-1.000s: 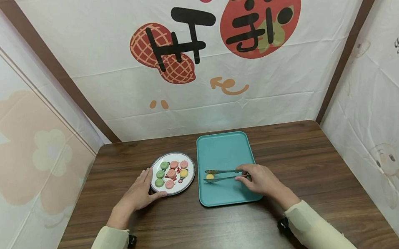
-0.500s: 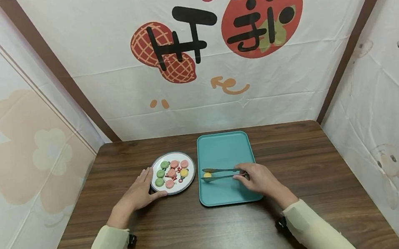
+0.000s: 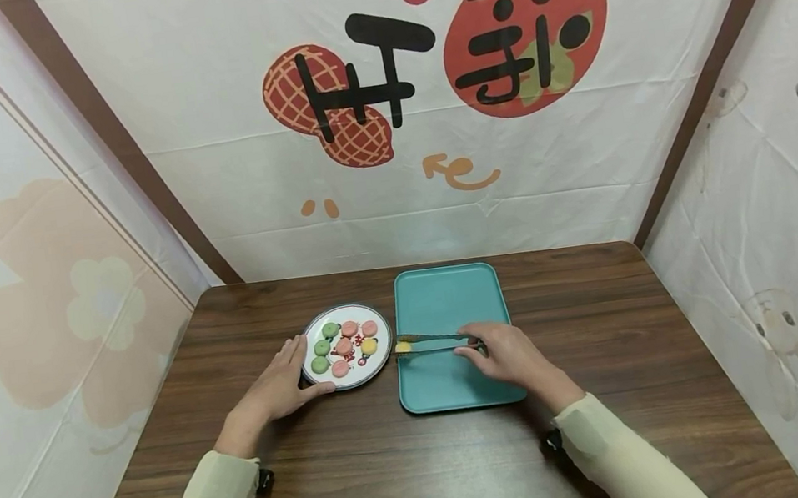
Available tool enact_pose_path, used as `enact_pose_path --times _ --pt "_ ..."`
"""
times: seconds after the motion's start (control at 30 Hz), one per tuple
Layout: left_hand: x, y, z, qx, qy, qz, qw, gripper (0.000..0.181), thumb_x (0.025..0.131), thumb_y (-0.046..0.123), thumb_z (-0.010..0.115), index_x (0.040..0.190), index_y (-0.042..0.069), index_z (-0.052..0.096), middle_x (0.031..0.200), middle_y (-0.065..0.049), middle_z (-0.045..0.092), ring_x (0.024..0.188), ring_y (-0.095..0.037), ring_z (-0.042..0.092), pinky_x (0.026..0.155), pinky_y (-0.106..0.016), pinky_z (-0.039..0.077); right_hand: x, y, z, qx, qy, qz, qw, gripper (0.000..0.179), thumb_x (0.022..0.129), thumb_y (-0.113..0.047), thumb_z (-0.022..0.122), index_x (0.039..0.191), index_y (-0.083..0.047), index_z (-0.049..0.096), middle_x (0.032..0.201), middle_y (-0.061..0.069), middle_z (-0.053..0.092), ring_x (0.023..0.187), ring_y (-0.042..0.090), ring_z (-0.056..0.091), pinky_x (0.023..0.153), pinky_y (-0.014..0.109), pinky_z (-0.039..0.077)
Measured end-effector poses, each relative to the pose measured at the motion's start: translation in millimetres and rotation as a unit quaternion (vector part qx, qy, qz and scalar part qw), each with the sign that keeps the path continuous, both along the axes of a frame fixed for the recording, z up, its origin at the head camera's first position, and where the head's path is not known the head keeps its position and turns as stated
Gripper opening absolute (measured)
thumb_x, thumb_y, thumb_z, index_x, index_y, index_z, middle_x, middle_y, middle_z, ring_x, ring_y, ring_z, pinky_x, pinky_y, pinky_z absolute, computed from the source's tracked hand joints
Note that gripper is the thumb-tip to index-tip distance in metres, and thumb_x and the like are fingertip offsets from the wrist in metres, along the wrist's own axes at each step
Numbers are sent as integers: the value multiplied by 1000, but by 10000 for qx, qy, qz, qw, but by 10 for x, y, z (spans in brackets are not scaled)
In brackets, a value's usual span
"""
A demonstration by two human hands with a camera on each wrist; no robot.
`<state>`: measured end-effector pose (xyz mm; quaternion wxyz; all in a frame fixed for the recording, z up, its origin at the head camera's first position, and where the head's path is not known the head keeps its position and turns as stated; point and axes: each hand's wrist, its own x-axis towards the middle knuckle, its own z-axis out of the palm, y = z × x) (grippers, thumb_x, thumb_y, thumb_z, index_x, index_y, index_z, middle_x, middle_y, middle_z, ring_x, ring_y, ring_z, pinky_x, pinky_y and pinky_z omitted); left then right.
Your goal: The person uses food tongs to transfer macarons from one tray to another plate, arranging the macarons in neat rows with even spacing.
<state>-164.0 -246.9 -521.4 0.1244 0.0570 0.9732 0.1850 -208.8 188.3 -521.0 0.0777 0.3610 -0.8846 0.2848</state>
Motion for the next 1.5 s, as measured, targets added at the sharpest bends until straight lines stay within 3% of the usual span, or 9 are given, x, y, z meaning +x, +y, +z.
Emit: enact_pose_path --times 0.6,0.97,1.5 --pt "25 13 26 47 12 -1 10000 118 96 64 72 167 -10 14 175 -32 15 163 -47 12 134 -56 17 -43 -262 19 1 29 203 9998 36 102 -29 77 129 -4 75 93 -1 75 64 -4 51 59 24 51" --pt "13 -1 2 51 -11 37 10000 118 97 64 72 168 -9 13 175 -30 14 164 -46 11 134 -56 17 -57 -441 -3 112 271 313 9991 36 101 -29 79 127 -5 76 92 -2 75 62 -5 49 57 21 50" --pt "7 -5 -26 26 55 -4 10000 119 96 65 72 168 -9 13 175 -31 15 164 -46 12 134 -56 16 -59 -629 -41 192 92 465 9987 33 102 -31 77 125 -7 77 94 0 76 62 -3 51 60 23 52"
